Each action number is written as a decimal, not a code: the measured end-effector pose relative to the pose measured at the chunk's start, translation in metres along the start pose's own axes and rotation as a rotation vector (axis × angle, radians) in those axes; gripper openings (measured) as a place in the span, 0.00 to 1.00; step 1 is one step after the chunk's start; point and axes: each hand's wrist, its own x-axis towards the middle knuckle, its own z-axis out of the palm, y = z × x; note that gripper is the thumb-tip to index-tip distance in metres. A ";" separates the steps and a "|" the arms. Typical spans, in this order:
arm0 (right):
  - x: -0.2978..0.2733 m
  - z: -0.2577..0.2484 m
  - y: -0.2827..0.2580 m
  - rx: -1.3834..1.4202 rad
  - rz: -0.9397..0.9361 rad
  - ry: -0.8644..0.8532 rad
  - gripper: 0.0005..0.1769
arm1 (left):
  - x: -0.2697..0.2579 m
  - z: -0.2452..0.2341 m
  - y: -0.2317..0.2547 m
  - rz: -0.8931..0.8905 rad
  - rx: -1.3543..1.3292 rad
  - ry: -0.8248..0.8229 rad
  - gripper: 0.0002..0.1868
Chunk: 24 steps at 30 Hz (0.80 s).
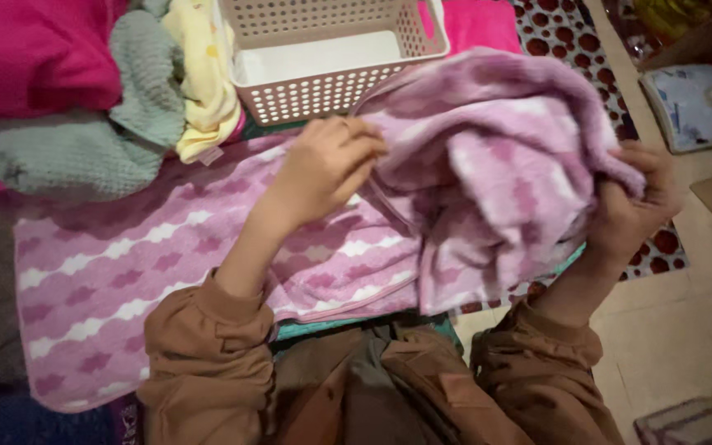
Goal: The person folds a pink towel and then a larger pink and white patterned towel on a teal plastic table. The person smooths and aligns the towels by hand, folding them into compact rectangles.
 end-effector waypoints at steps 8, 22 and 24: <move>-0.056 -0.017 0.063 -0.568 0.308 -0.049 0.17 | -0.021 0.120 0.000 -0.050 0.038 -0.266 0.30; -0.101 0.038 -0.032 -0.854 0.146 -0.124 0.26 | -0.017 0.127 0.002 -0.220 0.053 -0.096 0.28; -0.098 0.047 -0.041 -0.800 0.197 -0.182 0.41 | -0.010 0.116 0.008 -0.381 0.107 -0.003 0.36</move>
